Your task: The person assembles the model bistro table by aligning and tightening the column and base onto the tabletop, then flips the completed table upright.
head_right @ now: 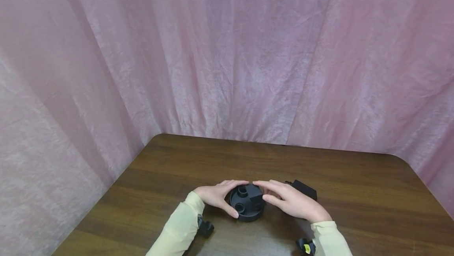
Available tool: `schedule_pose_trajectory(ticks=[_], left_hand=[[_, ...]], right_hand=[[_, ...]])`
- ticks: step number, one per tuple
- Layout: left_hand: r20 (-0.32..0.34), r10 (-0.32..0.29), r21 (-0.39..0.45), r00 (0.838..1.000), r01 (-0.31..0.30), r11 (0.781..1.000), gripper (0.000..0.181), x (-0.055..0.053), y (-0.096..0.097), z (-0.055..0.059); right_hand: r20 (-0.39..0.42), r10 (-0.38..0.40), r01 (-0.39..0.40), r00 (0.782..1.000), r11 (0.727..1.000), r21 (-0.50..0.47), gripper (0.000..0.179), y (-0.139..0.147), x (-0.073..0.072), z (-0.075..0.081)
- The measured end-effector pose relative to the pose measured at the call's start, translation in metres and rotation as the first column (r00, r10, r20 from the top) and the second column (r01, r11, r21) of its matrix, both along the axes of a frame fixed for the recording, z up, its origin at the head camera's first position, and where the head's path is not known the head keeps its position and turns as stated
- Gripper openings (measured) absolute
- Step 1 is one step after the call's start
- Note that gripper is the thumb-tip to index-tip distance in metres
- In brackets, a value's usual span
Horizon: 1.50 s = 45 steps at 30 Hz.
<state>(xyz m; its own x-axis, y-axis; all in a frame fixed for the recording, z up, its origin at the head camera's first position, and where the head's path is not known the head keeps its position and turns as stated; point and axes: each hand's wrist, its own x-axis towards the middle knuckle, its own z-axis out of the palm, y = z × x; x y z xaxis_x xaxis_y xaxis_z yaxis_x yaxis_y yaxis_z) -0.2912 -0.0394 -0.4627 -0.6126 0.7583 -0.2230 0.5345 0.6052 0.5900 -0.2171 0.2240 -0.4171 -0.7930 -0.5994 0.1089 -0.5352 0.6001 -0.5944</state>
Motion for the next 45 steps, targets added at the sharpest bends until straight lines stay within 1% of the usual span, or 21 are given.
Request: schedule_pose_trajectory(ticks=[5,9,12,15,18,21,27,29,34,40,45], left_hand=[[0.008,-0.008,-0.001,1.000,0.008,1.000,0.092,0.000,0.000,0.000],[0.018,-0.009,-0.002,1.000,0.009,1.000,0.091,0.001,0.000,-0.001],[0.020,-0.010,-0.003,1.000,0.010,1.000,0.091,0.001,0.000,-0.002],[0.027,-0.003,-0.005,1.000,0.004,1.000,0.090,0.001,0.000,-0.003],[0.037,0.003,-0.007,0.999,-0.002,1.000,0.089,0.001,-0.001,-0.003],[0.038,0.001,-0.007,0.999,0.000,1.000,0.089,0.001,0.000,-0.003],[-0.010,-0.011,-0.010,1.000,0.010,1.000,0.090,0.002,0.000,0.000],[-0.018,-0.009,-0.011,1.000,0.009,1.000,0.090,0.002,0.001,0.002],[-0.007,-0.005,-0.006,1.000,0.005,1.000,0.090,0.002,0.000,0.003],[0.008,0.003,0.004,1.000,-0.003,1.000,0.090,0.001,-0.001,0.001],[0.022,0.008,0.007,1.000,-0.008,1.000,0.090,0.000,-0.001,0.000]], right_hand=[[-0.053,-0.046,0.045,0.998,0.998,-0.034,0.036,-0.003,0.000,-0.002],[-0.055,-0.091,0.089,0.994,0.995,-0.045,0.033,-0.007,0.000,-0.004],[-0.040,-0.108,0.106,0.993,0.993,-0.048,0.034,-0.010,0.000,-0.005],[-0.030,-0.117,0.116,0.993,0.993,-0.036,0.037,-0.013,0.001,-0.005],[-0.032,-0.126,0.127,0.991,0.992,0.002,0.039,-0.015,0.003,-0.005],[-0.058,-0.133,0.135,0.989,0.990,0.034,0.039,-0.016,0.004,-0.005],[-0.090,-0.180,0.183,0.980,0.983,0.032,0.042,-0.017,0.003,-0.005],[-0.119,-0.193,0.196,0.974,0.980,0.020,0.041,-0.018,0.002,-0.006],[-0.196,-0.196,0.197,0.961,0.980,-0.013,0.040,-0.020,0.001,-0.006],[-0.174,-0.176,0.176,0.969,0.984,-0.015,0.043,-0.019,0.001,-0.005],[-0.175,-0.190,0.192,0.966,0.981,-0.006,0.046,-0.017,0.000,-0.005]])
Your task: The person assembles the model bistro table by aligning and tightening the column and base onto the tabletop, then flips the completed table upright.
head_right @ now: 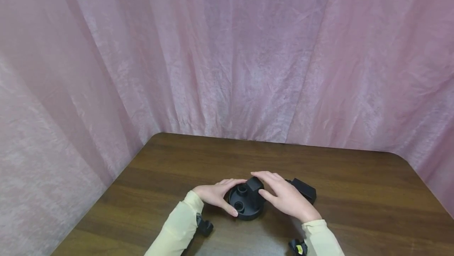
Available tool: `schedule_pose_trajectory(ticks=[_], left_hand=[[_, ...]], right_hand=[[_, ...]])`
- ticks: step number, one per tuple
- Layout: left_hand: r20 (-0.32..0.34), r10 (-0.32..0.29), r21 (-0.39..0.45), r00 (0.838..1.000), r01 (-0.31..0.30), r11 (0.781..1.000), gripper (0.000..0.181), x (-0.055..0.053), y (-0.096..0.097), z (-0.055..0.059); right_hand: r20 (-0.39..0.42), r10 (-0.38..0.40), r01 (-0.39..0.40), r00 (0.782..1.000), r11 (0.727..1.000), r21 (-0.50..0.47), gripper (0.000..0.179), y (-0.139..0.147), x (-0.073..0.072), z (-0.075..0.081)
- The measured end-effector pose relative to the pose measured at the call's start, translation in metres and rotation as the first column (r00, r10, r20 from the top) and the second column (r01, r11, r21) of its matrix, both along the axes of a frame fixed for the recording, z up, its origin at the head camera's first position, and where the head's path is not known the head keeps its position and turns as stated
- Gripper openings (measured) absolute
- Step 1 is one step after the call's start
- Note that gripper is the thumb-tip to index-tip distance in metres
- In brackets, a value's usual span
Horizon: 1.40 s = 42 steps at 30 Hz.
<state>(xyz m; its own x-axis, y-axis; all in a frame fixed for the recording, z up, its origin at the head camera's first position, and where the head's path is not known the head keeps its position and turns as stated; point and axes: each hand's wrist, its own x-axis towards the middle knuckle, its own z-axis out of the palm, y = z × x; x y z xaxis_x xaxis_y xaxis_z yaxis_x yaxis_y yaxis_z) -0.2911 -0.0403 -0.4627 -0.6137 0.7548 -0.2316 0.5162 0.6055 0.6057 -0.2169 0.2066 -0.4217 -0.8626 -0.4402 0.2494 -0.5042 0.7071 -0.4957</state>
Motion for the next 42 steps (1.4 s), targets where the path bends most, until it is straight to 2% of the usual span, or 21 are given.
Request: schedule_pose_trajectory(ticks=[11,17,27,32,35,39,42], left_hand=[[-0.004,-0.011,-0.006,1.000,0.011,1.000,0.090,-0.001,0.000,0.000],[0.006,-0.011,-0.006,1.000,0.011,1.000,0.091,0.001,-0.001,0.000],[-0.014,-0.015,-0.002,1.000,0.015,1.000,0.091,-0.002,0.000,-0.002],[-0.018,-0.023,0.001,1.000,0.023,1.000,0.091,-0.002,0.001,-0.001],[-0.017,-0.024,0.000,1.000,0.024,1.000,0.091,-0.001,0.001,-0.001],[-0.005,-0.013,0.001,1.000,0.013,1.000,0.091,0.000,0.000,-0.001],[-0.005,-0.010,0.008,1.000,0.010,1.000,0.091,-0.001,0.001,-0.002]], right_hand=[[-0.054,-0.045,0.046,0.997,0.999,0.021,0.044,0.006,-0.001,0.003],[-0.106,-0.020,0.026,0.994,0.998,0.056,0.042,0.007,-0.002,0.001],[-0.042,-0.039,0.042,0.998,0.997,0.061,0.035,0.009,-0.001,0.005],[-0.042,-0.068,0.069,0.997,0.998,0.010,0.028,0.013,-0.002,0.006],[-0.045,-0.068,0.068,0.997,0.998,0.017,0.025,0.015,-0.001,0.005],[-0.014,-0.056,0.056,0.998,0.998,0.025,0.023,0.016,0.000,0.005],[0.048,-0.046,0.046,0.998,0.999,0.008,0.024,0.017,-0.001,0.006]])
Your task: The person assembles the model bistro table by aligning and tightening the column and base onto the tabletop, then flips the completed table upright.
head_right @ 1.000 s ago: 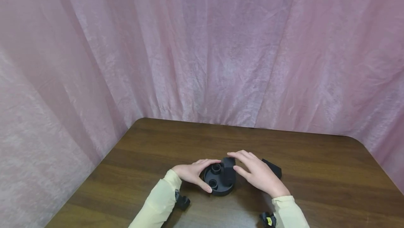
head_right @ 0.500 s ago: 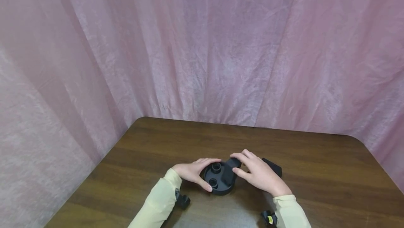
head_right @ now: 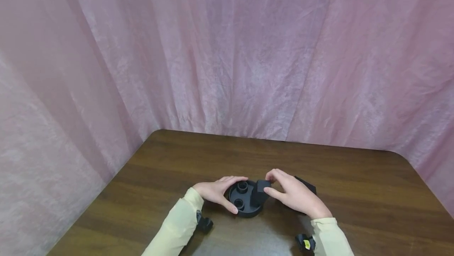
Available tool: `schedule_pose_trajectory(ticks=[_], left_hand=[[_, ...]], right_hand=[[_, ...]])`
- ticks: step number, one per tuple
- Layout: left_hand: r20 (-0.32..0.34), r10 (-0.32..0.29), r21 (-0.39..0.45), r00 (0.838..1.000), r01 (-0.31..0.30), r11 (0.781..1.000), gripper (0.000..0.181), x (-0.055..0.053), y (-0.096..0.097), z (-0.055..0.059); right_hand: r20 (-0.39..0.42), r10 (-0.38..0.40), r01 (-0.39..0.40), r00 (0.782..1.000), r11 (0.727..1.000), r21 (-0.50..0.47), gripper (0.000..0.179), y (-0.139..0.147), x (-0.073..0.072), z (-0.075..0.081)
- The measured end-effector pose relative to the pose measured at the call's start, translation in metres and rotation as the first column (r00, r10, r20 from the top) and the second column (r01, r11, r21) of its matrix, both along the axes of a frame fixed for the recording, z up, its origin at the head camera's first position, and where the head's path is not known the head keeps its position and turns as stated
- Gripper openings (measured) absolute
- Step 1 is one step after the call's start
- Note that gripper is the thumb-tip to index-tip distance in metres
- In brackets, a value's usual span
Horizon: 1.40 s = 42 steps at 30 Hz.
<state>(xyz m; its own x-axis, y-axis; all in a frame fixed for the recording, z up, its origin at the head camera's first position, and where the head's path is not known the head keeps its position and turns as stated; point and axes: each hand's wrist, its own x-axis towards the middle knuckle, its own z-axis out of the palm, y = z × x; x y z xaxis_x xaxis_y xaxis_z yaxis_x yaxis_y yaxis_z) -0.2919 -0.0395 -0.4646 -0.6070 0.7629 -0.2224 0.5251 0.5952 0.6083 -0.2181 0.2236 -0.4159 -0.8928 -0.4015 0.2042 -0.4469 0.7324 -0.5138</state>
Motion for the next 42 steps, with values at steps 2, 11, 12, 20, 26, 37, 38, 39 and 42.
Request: schedule_pose_trajectory(ticks=[2,11,12,20,26,37,38,39,42], left_hand=[[-0.001,-0.002,0.001,1.000,0.002,1.000,0.091,0.000,0.000,0.000],[-0.028,-0.007,-0.009,1.000,0.007,1.000,0.091,0.001,0.000,0.003],[-0.036,-0.011,-0.008,0.999,0.011,1.000,0.091,0.001,0.000,0.003],[-0.033,0.005,-0.004,0.999,-0.005,1.000,0.089,0.001,0.002,0.005],[-0.017,0.057,0.010,0.998,-0.057,0.998,0.087,0.003,0.003,0.006],[-0.008,0.072,0.014,0.997,-0.072,0.997,0.088,0.005,0.004,0.007],[-0.007,0.071,0.014,0.997,-0.071,0.997,0.088,0.005,0.004,0.007],[-0.008,0.069,0.015,0.998,-0.069,0.998,0.088,0.004,0.004,0.007],[-0.010,0.063,0.016,0.998,-0.063,0.998,0.088,0.003,0.003,0.007]], right_hand=[[0.043,0.015,-0.015,0.999,1.000,-0.019,0.025,0.000,-0.001,0.000],[0.087,0.046,-0.046,0.995,0.999,-0.007,0.038,-0.002,0.000,0.001],[0.083,0.043,-0.043,0.996,0.999,0.001,0.040,-0.003,0.000,0.001],[0.029,-0.029,0.026,0.999,0.995,0.095,0.042,-0.009,0.002,0.000],[0.010,-0.109,0.106,0.994,0.981,0.161,0.034,-0.016,0.002,-0.004],[-0.026,-0.102,0.104,0.994,0.985,0.137,0.036,-0.015,0.000,-0.006],[-0.030,-0.097,0.101,0.995,0.985,0.138,0.036,-0.015,0.000,-0.006],[-0.034,-0.096,0.099,0.995,0.985,0.138,0.037,-0.015,0.000,-0.006],[-0.037,-0.088,0.093,0.995,0.986,0.141,0.037,-0.015,-0.001,-0.006]])
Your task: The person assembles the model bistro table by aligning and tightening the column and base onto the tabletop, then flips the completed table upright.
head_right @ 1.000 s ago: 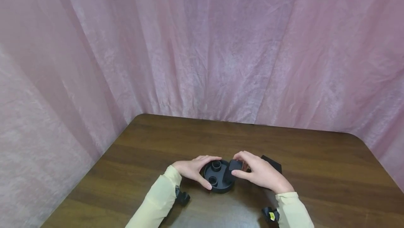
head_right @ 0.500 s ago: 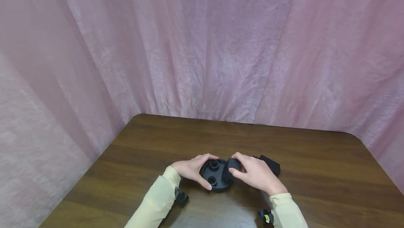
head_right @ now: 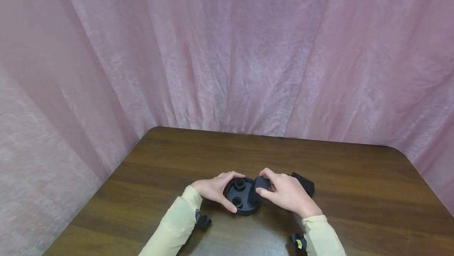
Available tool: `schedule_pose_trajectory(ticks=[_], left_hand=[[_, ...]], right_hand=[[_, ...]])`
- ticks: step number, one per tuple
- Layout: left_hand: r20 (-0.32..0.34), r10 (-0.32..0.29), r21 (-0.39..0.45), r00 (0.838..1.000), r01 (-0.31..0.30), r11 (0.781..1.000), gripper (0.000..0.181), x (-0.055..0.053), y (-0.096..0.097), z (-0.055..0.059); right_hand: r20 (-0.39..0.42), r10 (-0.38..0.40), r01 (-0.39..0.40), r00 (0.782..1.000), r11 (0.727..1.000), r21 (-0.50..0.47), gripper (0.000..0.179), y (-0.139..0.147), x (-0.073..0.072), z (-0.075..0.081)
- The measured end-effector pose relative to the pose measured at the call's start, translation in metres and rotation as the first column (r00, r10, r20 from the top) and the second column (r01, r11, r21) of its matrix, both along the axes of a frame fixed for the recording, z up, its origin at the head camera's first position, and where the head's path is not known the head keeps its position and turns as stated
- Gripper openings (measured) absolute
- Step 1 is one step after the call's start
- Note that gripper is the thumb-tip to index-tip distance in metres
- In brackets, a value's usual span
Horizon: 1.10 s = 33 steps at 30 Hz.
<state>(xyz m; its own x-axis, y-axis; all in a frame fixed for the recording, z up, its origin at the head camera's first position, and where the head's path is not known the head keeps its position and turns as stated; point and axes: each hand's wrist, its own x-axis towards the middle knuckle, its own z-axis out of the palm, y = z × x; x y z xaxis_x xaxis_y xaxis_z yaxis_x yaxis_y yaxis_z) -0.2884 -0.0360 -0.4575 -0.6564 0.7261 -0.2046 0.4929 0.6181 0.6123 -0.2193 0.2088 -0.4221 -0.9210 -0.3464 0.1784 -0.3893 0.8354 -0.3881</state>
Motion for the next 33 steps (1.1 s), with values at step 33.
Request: schedule_pose_trajectory(ticks=[33], left_hand=[[0.043,-0.031,0.001,0.999,0.031,1.000,0.091,-0.001,-0.002,0.001]], right_hand=[[0.281,0.109,-0.138,0.953,0.987,0.083,0.042,0.074,0.002,0.007]])
